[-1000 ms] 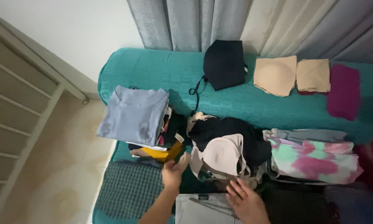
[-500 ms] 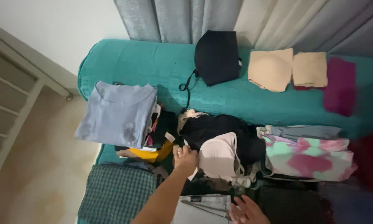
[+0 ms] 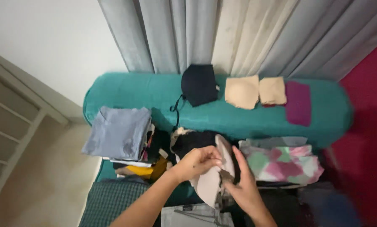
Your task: Folding and organizing various items of clean laundry including bras, underwear, and shirts on a bench.
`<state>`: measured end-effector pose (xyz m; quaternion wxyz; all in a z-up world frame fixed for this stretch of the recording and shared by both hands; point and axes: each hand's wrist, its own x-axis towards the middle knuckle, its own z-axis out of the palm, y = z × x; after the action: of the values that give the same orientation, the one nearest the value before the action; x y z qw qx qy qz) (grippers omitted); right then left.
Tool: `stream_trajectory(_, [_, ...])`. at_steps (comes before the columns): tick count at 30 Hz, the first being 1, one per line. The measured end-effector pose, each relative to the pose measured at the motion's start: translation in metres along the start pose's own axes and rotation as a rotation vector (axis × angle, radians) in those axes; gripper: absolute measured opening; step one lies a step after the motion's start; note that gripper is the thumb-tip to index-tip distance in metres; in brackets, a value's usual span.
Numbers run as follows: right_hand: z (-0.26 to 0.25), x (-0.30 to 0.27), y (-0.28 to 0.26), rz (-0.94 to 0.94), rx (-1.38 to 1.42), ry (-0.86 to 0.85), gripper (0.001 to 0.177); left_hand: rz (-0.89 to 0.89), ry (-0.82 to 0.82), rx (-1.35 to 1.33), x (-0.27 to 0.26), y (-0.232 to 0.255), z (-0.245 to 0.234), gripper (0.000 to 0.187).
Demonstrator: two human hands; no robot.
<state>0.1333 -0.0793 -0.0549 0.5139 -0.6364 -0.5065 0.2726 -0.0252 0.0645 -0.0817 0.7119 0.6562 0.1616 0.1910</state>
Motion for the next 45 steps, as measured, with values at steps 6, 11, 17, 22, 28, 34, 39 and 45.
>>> stream_trajectory(6, [-0.02, 0.022, 0.014, 0.081, 0.371, -0.188, 0.073, 0.34, 0.383, 0.441, -0.016, 0.137, 0.049, 0.029])
stream_trajectory(11, [-0.023, 0.004, -0.057, 0.352, 0.723, -0.179, 0.052, 0.318, 0.685, 0.605, -0.012, 0.156, 0.077, 0.028])
stream_trajectory(17, [-0.028, -0.006, -0.069, 0.525, 0.676, -0.213, 0.051, 0.422, 0.838, 0.686, -0.003, 0.14, 0.079, 0.026])
stream_trajectory(22, [-0.052, 0.018, -0.086, 0.583, 0.635, 0.0, 0.051, 0.335, 0.793, 0.429, -0.02, 0.1, 0.057, 0.04])
stream_trajectory(28, [-0.073, 0.035, -0.096, 0.505, 0.933, 0.092, 0.046, 0.072, 0.356, -0.229, -0.062, 0.09, 0.086, 0.078])
stream_trajectory(34, [-0.093, 0.033, -0.109, 0.551, 0.91, 0.082, 0.043, 0.208, 0.198, -0.121, -0.049, 0.017, 0.048, 0.066])
stream_trajectory(39, [-0.104, 0.028, -0.127, 0.459, 0.642, 0.099, 0.045, 0.184, 0.206, 0.173, -0.066, 0.072, 0.076, 0.04])
stream_trajectory(45, [-0.115, 0.037, -0.133, 0.446, 0.569, -0.011, 0.046, 0.217, 0.272, 0.196, -0.078, 0.096, 0.089, 0.022])
